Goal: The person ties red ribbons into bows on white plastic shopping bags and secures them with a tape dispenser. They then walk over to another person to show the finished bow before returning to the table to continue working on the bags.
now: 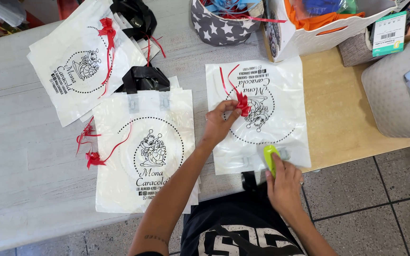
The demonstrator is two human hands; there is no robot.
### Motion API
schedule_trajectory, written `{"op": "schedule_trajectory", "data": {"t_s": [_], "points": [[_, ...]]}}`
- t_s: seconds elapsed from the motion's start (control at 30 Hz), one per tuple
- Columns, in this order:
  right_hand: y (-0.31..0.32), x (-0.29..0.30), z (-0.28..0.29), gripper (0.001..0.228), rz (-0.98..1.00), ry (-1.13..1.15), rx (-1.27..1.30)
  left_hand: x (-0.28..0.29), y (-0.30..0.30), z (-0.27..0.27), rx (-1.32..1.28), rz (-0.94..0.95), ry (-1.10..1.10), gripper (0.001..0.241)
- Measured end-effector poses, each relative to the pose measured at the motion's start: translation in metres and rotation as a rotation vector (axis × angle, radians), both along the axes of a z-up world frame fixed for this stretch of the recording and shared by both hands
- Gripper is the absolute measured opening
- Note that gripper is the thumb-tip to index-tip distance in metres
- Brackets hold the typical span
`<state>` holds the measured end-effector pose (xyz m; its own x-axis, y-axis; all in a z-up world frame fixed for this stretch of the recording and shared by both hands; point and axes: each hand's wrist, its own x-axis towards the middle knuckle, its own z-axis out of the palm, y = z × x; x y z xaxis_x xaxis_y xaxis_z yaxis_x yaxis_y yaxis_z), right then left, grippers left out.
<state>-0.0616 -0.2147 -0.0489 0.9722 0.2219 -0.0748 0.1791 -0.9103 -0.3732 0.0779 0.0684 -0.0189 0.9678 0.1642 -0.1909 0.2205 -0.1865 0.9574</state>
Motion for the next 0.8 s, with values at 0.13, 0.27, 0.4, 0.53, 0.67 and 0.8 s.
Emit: {"op": "schedule_trajectory", "data": {"t_s": [0.13,0.27,0.4,0.53,0.67,0.8], "points": [[-0.006,0.024,0.008,0.062,-0.033,-0.018,0.033,-0.023,0.005,-0.044,0.312,-0.073,-0.137,0.034],[-0.011,0.033,0.016,0.061,-0.019,-0.032,0.094,-0.045,0.003,-0.017,0.275,-0.013,-0.082,0.029],[-0.009,0.033,0.013,0.062,0.021,-0.009,0.153,-0.056,0.003,-0.011,0.188,0.062,-0.025,0.028],[-0.004,0.03,0.004,0.061,0.086,-0.02,0.149,-0.057,0.0,-0.012,0.166,0.097,-0.045,0.018],[-0.006,0.03,0.009,0.069,0.111,-0.097,0.091,-0.06,-0.005,-0.007,0.117,0.109,-0.079,0.019],[-0.013,0.052,0.032,0.072,0.127,-0.174,0.136,-0.065,-0.013,0.002,0.071,0.09,-0.143,0.031]]}}
